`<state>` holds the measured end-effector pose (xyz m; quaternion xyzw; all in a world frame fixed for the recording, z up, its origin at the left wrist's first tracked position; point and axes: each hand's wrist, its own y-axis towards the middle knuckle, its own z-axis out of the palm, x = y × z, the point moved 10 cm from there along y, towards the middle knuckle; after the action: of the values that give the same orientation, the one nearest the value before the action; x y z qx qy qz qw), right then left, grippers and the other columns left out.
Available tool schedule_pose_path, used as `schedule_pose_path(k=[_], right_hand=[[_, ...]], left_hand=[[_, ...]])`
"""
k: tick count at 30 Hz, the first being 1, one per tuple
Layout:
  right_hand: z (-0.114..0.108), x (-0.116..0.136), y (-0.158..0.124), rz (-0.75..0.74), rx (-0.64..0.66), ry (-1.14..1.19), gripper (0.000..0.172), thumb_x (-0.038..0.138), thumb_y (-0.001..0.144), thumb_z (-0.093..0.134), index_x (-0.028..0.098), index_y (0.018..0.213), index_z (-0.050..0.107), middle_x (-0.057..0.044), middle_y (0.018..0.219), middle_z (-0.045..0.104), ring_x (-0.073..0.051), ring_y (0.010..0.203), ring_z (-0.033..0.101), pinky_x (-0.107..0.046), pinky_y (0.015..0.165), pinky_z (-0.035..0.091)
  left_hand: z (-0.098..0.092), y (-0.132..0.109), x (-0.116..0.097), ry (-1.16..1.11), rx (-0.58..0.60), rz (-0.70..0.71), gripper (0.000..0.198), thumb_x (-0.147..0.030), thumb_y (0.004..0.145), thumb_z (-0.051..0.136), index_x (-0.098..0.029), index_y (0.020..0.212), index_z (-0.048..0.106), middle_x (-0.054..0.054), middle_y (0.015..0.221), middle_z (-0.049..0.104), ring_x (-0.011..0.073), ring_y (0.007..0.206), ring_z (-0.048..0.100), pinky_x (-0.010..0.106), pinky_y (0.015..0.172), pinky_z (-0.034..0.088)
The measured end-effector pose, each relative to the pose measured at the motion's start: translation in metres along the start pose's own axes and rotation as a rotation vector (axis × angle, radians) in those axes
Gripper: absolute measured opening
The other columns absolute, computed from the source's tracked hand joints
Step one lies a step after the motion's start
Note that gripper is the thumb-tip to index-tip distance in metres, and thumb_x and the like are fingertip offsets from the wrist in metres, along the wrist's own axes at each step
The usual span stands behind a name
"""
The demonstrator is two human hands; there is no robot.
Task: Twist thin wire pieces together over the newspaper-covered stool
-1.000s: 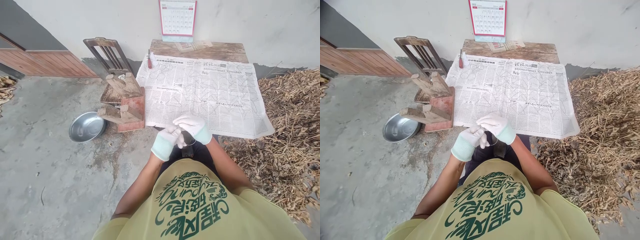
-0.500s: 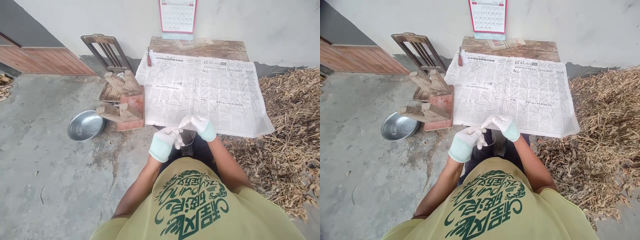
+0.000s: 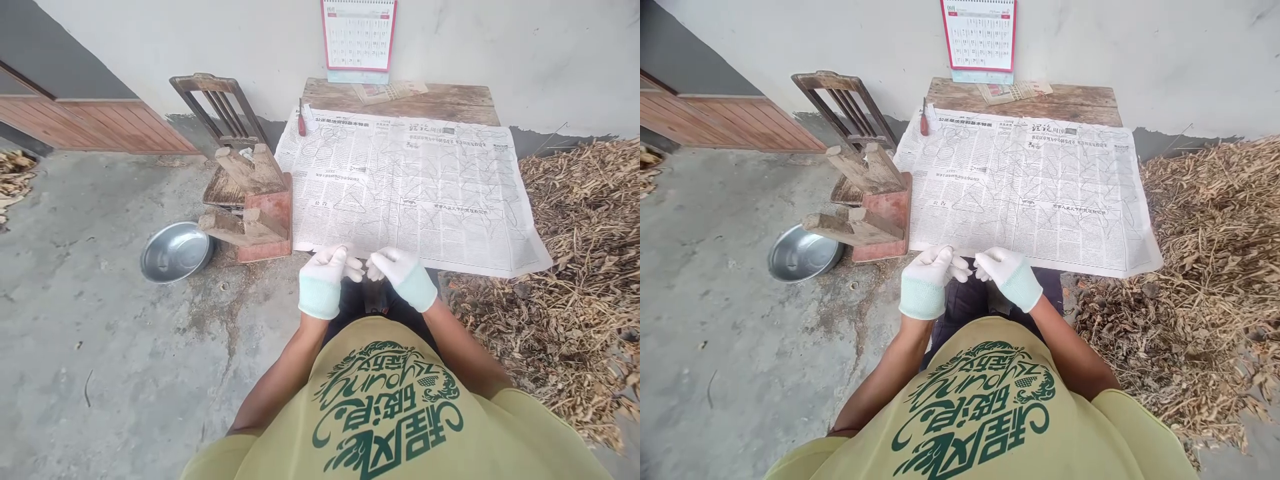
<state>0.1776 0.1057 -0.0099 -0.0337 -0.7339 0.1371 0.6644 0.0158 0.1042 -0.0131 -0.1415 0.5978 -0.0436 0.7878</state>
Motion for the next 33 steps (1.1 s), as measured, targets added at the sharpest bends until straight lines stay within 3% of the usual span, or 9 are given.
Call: schedule_pose_path(k=[6, 10, 18, 28, 33], right_hand=[[0.000, 0.008, -0.003, -0.054, -0.065, -0.212, 0.038, 0.037, 0.100, 0.050, 0.023, 0.065, 0.057, 0.000, 0.062, 0.066, -0.016, 0.062, 0.063, -0.032, 0.071, 0.051], [-0.001, 0.015, 0.004, -0.170, -0.006, -0.377, 0.038, 0.034, 0.101, 0.047, 0.023, 0.065, 0.054, 0.000, 0.061, 0.063, -0.016, 0.062, 0.061, -0.032, 0.069, 0.047], [-0.002, 0.024, 0.014, -0.314, 0.123, -0.546, 0.038, 0.037, 0.100, 0.051, 0.023, 0.065, 0.056, -0.001, 0.062, 0.061, -0.017, 0.063, 0.056, -0.031, 0.065, 0.042], [-0.003, 0.025, 0.016, -0.231, 0.265, -0.631, 0.041, 0.034, 0.100, 0.049, 0.021, 0.061, 0.054, 0.002, 0.059, 0.061, -0.013, 0.057, 0.055, -0.029, 0.064, 0.038], [-0.002, 0.022, 0.016, -0.161, 0.295, -0.618, 0.040, 0.031, 0.099, 0.052, 0.020, 0.061, 0.055, 0.001, 0.060, 0.063, -0.013, 0.059, 0.058, -0.029, 0.065, 0.039]], left_hand=[[0.004, -0.004, -0.005, 0.227, -0.020, 0.039, 0.023, -0.035, 0.092, 0.064, -0.015, 0.100, 0.073, 0.003, 0.072, 0.075, 0.0139, 0.053, 0.066, 0.026, 0.061, 0.052], [0.010, -0.005, -0.003, 0.306, 0.035, 0.017, 0.020, -0.030, 0.093, 0.061, -0.017, 0.098, 0.075, 0.002, 0.072, 0.075, 0.0132, 0.054, 0.066, 0.025, 0.061, 0.051], [0.012, -0.006, 0.009, 0.341, 0.120, -0.033, 0.028, -0.026, 0.092, 0.062, -0.016, 0.113, 0.076, 0.000, 0.065, 0.074, 0.0147, 0.057, 0.068, 0.026, 0.066, 0.054], [0.018, -0.024, 0.036, 0.256, 0.155, -0.114, 0.031, -0.032, 0.092, 0.066, -0.015, 0.116, 0.076, 0.004, 0.074, 0.078, 0.0162, 0.060, 0.072, 0.029, 0.070, 0.058], [0.013, -0.016, 0.027, 0.328, 0.168, -0.033, 0.030, -0.036, 0.094, 0.062, -0.018, 0.114, 0.076, 0.005, 0.085, 0.080, 0.0168, 0.069, 0.073, 0.030, 0.077, 0.058]])
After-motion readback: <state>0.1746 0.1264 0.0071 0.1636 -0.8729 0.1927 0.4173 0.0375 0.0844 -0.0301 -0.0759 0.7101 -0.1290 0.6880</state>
